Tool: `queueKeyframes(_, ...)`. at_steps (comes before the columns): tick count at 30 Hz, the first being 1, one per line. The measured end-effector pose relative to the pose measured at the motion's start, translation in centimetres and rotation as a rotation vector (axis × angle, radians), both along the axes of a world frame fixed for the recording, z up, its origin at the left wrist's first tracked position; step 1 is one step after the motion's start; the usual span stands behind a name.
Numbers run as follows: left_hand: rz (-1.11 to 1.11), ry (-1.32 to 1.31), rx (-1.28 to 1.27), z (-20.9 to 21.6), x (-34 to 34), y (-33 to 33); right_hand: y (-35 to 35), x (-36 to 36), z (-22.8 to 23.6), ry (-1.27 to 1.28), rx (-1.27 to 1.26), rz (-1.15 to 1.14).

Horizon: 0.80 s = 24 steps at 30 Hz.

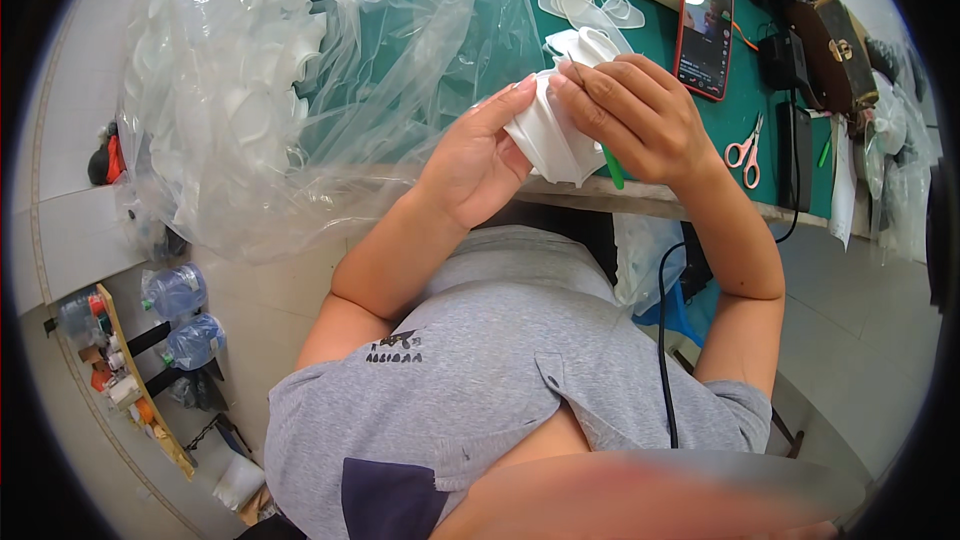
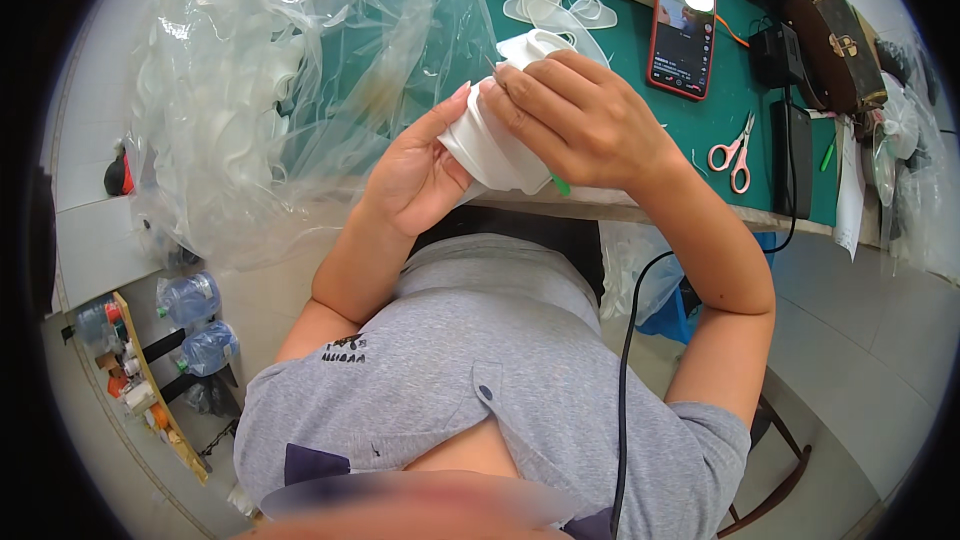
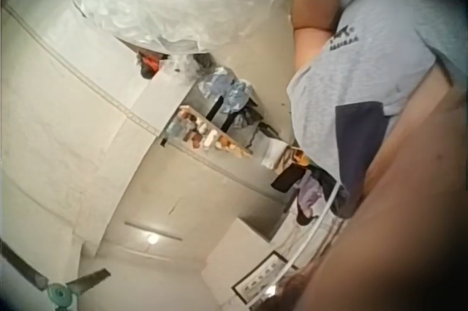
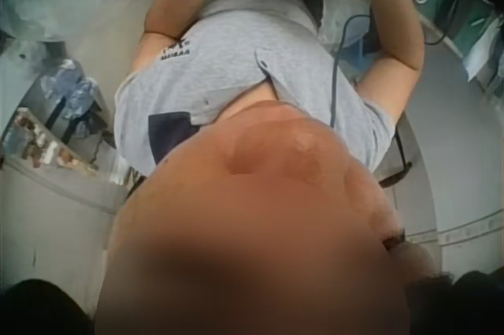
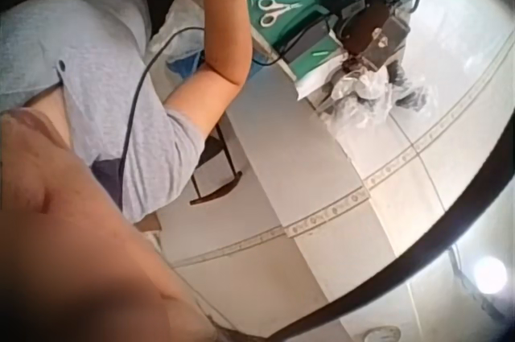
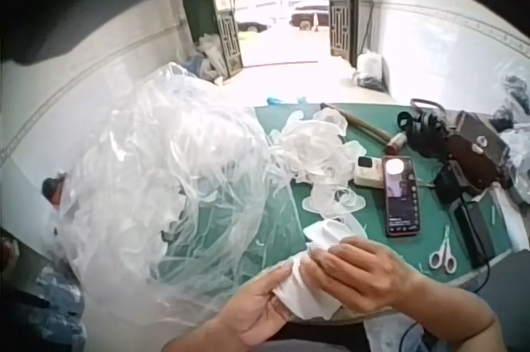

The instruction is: Trimming and inspecting white plastic goggle frames using a handheld tool at a workbench.

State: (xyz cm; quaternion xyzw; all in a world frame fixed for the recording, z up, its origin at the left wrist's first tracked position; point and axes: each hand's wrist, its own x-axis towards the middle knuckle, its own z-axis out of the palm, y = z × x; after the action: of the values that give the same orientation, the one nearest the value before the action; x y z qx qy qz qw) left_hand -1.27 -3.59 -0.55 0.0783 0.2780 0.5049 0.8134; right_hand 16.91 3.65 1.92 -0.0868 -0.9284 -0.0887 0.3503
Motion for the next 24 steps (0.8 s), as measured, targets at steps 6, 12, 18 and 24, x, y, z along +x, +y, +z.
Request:
queueKeyframes(6, -0.021, -0.040, 0.009, 0.2, -0.5, 0.4, -0.1, 0.5, 0.1, 0.030, 0.036, -0.012)
queueKeyframes(12, 0.012, -0.007, -0.008, -0.3, -1.2, 0.7, -0.5, 2.0, 0.2, 0.063, 0.027, -0.064)
queueKeyframes(18, 0.075, 0.011, -0.001, -1.0, -1.5, 1.0, 0.3, 2.4, 0.4, 0.195, -0.216, -0.189)
queueKeyframes(24, 0.095, 0.018, 0.002, -1.6, -1.2, 0.9, -0.8, 1.6, 0.5, 0.258, -0.720, -0.290)
